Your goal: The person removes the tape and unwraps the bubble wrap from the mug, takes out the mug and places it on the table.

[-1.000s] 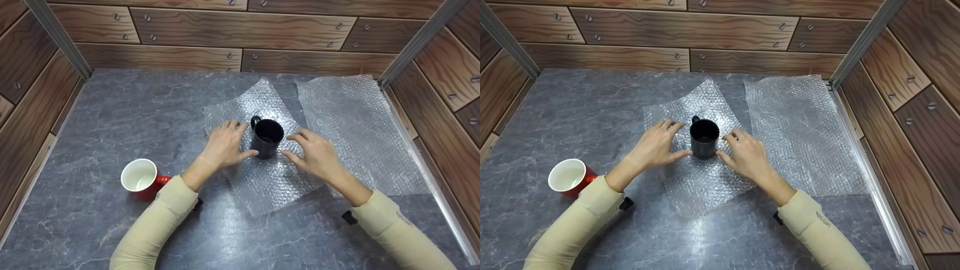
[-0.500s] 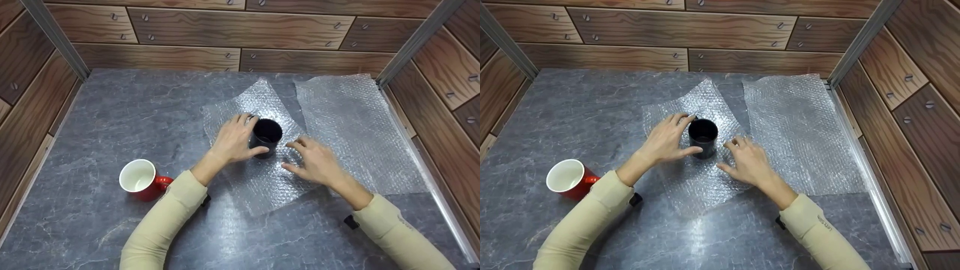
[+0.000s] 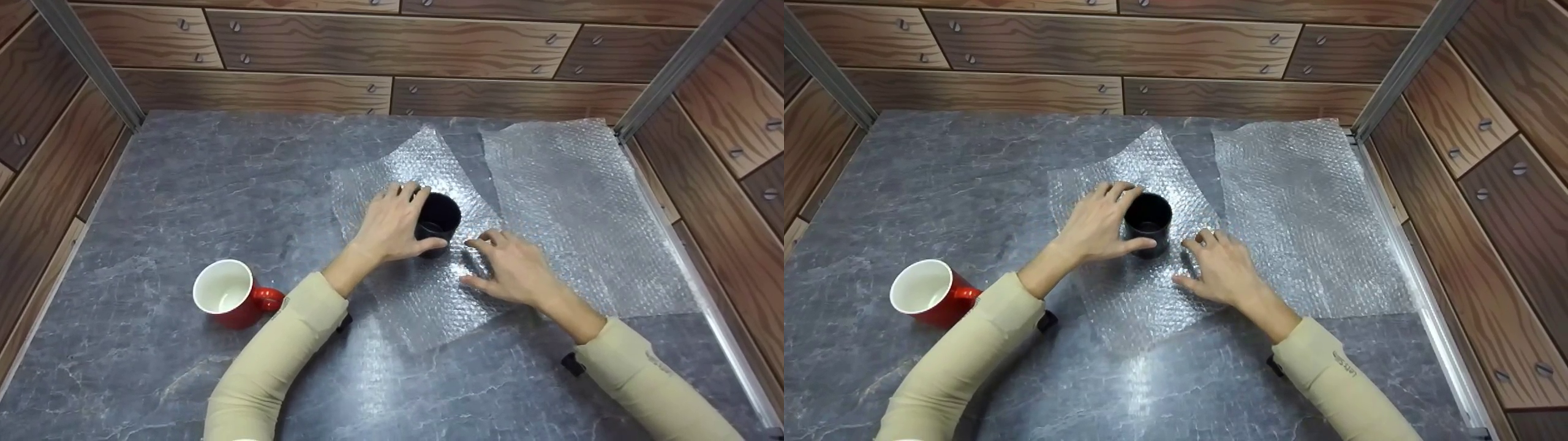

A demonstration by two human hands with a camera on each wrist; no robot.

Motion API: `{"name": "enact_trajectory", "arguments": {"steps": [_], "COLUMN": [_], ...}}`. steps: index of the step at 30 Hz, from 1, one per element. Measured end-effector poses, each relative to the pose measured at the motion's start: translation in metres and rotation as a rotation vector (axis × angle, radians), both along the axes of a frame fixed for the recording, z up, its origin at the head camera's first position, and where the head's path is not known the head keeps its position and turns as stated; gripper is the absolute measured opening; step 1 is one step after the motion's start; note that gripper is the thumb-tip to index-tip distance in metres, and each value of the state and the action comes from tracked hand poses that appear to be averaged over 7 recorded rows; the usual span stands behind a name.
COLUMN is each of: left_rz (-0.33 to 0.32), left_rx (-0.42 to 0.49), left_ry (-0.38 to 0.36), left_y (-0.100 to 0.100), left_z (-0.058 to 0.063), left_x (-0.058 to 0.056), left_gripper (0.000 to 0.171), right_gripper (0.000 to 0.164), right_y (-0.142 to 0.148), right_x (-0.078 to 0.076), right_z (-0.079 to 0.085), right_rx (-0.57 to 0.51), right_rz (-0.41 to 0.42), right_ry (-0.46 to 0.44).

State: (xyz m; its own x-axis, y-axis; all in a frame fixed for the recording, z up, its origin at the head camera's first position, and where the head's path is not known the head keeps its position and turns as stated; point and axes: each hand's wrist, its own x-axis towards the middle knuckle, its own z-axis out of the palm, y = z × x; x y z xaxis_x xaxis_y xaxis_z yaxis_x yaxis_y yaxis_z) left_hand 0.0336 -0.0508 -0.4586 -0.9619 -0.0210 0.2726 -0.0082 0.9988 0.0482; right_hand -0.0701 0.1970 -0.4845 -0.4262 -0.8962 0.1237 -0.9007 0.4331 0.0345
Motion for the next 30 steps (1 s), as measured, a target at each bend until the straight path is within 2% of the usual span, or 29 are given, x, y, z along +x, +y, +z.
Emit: {"name": "enact_trajectory", "arguments": {"steps": [10, 24, 30], "left_rz": [0.0, -0.023, -0.008], "left_rx": [-0.036, -0.033, -0.064], "left_ry": [-0.011, -0.082, -0.074], "left_y": [0.006, 0.012, 0.013], "left_z": [0.003, 0.01, 0.014], "left_x": [-0.007, -0.015, -0.015], "left_gripper": [0.102, 0.101, 0.1], "right_gripper": [0.082, 0.083, 0.082], "right_y": [-0.001, -0.002, -0.004], "right_x": [0.0, 0.0, 0.0], "right_z": [-0.004, -0.006, -0.008], "right_rx": [0.029, 0.076, 0.093], "right_rz": [0.01, 0.01, 0.013], "right_ry": [0.008, -0.004, 0.004]}}
